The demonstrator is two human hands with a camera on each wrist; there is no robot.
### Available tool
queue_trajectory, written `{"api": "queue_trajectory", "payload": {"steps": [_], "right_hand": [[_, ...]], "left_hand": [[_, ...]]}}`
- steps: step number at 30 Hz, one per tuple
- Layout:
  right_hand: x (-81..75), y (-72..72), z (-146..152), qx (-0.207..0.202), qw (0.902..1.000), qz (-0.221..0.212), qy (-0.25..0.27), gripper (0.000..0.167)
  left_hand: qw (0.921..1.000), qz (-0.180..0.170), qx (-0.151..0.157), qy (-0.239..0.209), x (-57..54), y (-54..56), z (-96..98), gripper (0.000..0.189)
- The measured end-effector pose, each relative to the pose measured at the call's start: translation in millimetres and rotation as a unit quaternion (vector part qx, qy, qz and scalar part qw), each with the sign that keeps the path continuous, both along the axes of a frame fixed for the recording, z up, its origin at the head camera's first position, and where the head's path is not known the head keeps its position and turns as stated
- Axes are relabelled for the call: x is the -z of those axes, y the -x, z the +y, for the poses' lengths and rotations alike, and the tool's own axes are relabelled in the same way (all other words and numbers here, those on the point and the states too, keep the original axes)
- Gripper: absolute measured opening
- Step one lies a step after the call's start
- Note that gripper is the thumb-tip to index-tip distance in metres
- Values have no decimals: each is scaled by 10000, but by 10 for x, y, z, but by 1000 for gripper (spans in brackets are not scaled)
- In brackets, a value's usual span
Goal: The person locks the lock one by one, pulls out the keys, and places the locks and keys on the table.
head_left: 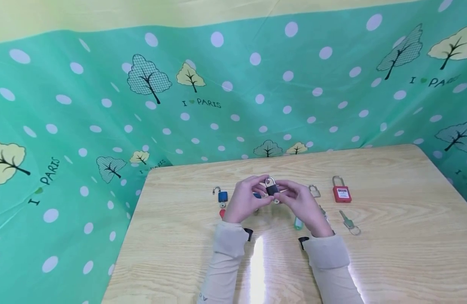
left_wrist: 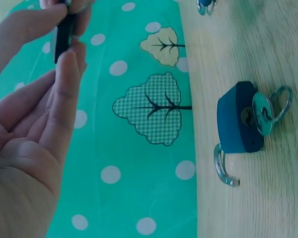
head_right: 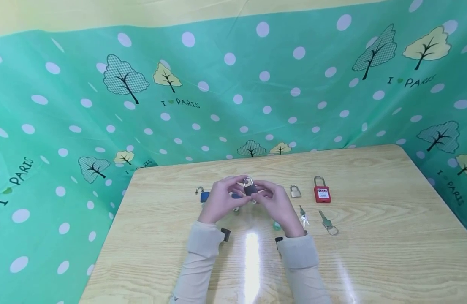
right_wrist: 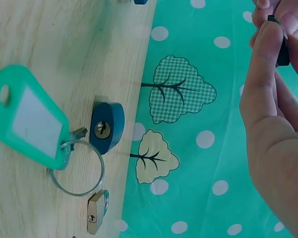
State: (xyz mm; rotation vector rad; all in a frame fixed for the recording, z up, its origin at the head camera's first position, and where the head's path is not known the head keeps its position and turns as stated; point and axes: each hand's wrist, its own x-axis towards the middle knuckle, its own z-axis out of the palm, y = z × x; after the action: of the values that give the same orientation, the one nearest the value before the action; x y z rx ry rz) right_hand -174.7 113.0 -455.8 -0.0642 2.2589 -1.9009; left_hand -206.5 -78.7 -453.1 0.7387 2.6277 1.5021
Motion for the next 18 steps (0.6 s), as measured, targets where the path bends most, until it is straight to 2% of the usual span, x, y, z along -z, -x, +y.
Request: {"api": "queue_trajectory", "payload": {"steps": [8,15,18], "right_hand": [[-10,2,-16,-47,9999,143,-21,49],[-11,-6,-37,-119,9998,103,130,43],[-31,-12,-26,-96,9998,186,-31,41]], "left_hand": [[9992,390,45,49,19,23,-34,57],[9958,772,96,492,18,0,-37,51],[9925,946,200,750,12,0,-20,50]]}}
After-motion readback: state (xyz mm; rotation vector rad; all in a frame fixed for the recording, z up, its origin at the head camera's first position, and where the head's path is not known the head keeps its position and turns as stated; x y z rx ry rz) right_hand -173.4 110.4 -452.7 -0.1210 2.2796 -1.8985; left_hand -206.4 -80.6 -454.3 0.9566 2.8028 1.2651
